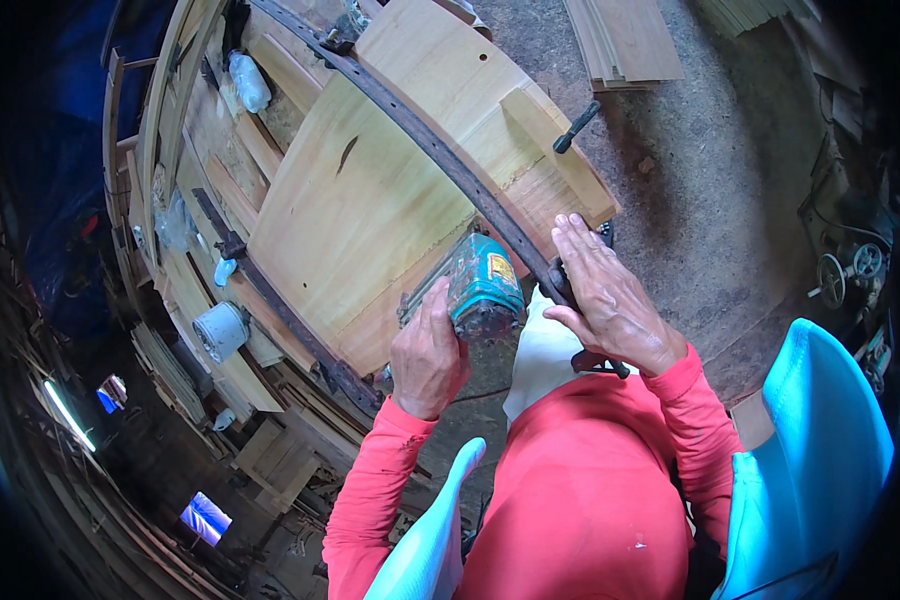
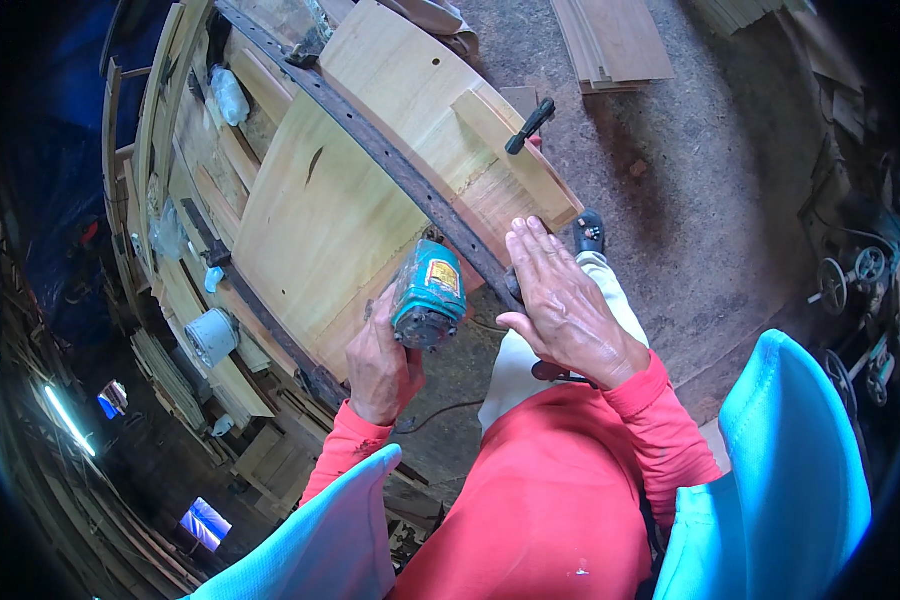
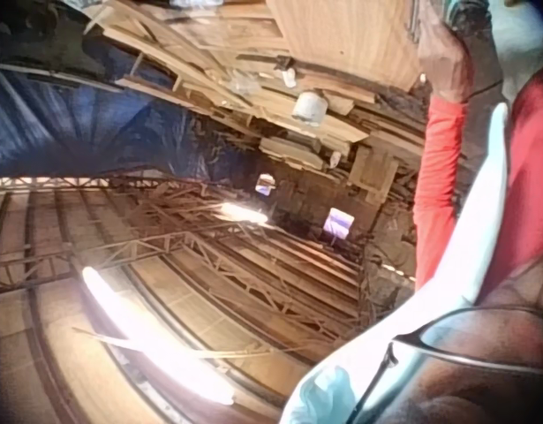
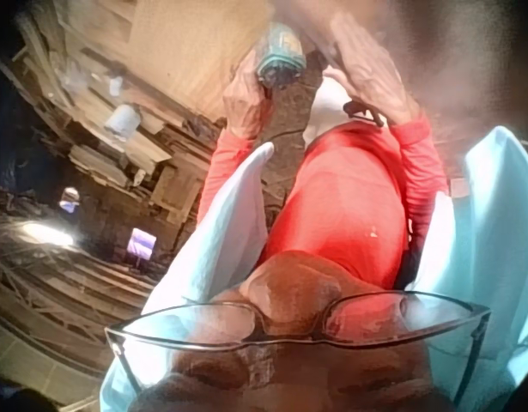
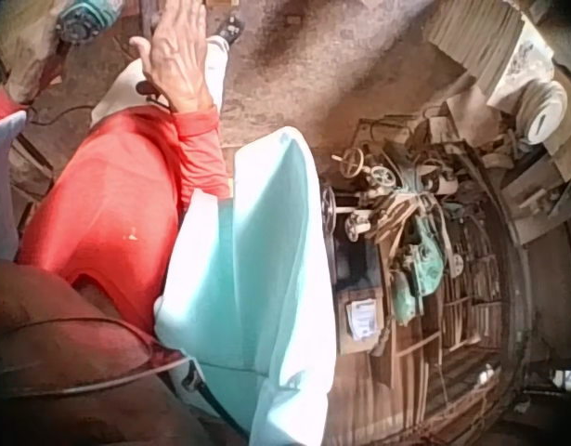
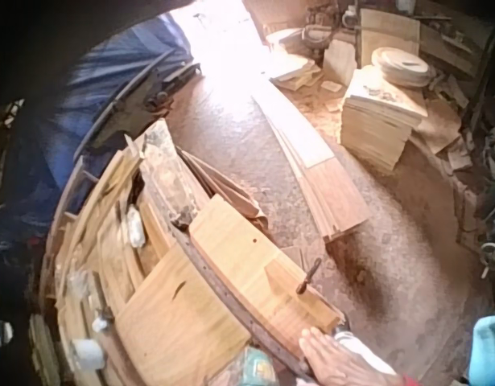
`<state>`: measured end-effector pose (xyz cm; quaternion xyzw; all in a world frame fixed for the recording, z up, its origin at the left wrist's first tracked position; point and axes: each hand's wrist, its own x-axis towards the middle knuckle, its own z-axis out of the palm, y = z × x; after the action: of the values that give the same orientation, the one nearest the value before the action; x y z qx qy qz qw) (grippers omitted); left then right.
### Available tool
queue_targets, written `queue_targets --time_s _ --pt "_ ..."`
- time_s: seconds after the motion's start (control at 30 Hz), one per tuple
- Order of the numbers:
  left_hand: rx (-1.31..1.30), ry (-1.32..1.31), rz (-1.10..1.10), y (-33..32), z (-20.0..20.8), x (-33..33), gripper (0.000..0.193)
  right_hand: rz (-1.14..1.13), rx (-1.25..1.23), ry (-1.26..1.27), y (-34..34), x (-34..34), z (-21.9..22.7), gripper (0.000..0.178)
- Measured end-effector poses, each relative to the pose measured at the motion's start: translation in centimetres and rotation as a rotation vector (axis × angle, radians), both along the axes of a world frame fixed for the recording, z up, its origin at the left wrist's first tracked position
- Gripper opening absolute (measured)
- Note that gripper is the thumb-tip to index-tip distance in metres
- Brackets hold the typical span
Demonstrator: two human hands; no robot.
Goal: The person fastens clamped wooden boards using a pneumatic nail gun, taps the seam with a hammer, and loosens the bar clamp on the workbench.
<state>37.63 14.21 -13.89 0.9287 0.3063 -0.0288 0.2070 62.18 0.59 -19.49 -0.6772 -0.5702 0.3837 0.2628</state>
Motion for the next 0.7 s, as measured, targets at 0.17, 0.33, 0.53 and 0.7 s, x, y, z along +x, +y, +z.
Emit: queue_targets --time_s 0.17,0.33,0.53,0.7 --pt "0.01 -0.008 0.01 -0.3 0.0 0.3 0.068 0.004 -0.006 0.0 0.1 0.1 0.1 0.097" --pt "0.019 0.041 0.005 -0.4 0.3 0.5 0.063 0.017 -0.006 -0.002 0.2 0.2 0.3 0.098" --pt "-0.03 0.059 -0.018 -0.4 0.2 0.8 0.069 0.05 -0.038 -0.031 0.3 0.2 0.4 0.097" --pt "0.018 0.091 -0.031 -0.9 0.1 1.0 0.055 0.05 -0.066 -0.018 0.7 0.3 1.0 0.097"
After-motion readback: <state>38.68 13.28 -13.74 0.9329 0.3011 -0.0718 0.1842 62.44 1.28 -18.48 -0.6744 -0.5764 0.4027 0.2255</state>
